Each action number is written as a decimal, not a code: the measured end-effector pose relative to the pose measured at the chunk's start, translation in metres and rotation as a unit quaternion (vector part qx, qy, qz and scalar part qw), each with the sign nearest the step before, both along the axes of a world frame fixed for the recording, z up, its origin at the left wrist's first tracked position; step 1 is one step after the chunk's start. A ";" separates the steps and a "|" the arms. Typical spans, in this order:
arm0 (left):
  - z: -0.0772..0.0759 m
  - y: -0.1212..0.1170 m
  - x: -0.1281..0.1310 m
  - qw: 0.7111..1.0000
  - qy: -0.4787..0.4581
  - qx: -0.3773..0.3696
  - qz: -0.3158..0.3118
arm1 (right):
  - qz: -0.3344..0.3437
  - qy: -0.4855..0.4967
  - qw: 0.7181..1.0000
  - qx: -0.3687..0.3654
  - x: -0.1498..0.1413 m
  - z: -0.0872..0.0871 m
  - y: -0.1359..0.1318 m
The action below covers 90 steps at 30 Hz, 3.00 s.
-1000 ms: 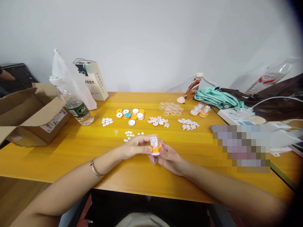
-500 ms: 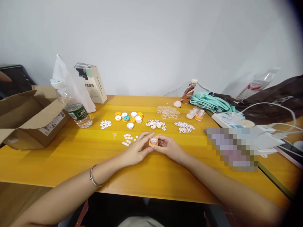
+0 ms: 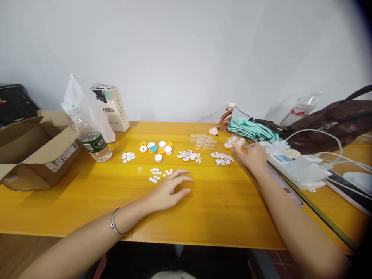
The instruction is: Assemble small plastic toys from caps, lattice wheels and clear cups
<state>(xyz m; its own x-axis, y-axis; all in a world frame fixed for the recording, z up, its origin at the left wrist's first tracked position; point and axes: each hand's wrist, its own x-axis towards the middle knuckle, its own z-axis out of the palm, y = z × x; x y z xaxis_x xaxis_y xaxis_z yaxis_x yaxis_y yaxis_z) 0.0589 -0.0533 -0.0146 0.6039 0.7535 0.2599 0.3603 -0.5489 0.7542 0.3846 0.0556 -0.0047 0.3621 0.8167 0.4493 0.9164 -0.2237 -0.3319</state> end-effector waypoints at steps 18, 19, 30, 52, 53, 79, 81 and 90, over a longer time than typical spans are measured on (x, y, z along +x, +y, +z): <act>0.004 -0.004 0.001 0.996 0.030 0.024 -0.076 | -0.031 -0.175 0.982 -0.058 0.013 -0.020 0.018; 0.004 -0.004 0.001 0.996 0.032 0.025 -0.076 | -0.031 -0.179 0.982 -0.053 0.013 -0.019 0.017; 0.003 -0.004 0.001 0.995 0.033 0.032 -0.083 | -0.008 -0.148 0.987 -0.060 0.013 -0.019 0.021; 0.044 0.067 -0.121 0.901 0.219 0.116 0.356 | 0.388 0.014 0.917 -0.090 -0.103 -0.030 -0.083; 0.045 0.071 -0.137 0.892 0.236 0.098 0.373 | 0.395 0.017 0.913 -0.097 -0.105 -0.030 -0.083; 0.014 0.015 -0.013 0.980 0.141 0.120 -0.068 | 0.420 -0.002 0.900 -0.113 -0.105 -0.031 -0.079; 0.010 0.012 -0.009 0.982 0.134 0.121 -0.060 | 0.419 -0.005 0.901 -0.113 -0.106 -0.032 -0.079; 0.020 0.075 -0.086 0.921 0.138 0.133 0.340 | 0.423 -0.002 0.898 -0.118 -0.105 -0.030 -0.079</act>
<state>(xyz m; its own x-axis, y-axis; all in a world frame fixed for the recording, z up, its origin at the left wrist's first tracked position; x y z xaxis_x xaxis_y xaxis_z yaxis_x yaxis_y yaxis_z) -0.0272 0.0217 0.0052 0.0874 0.9133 0.3977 0.8468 -0.2784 0.4532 0.2794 -0.0238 -0.0351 -0.4347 0.8712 0.2280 0.7922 0.4904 -0.3633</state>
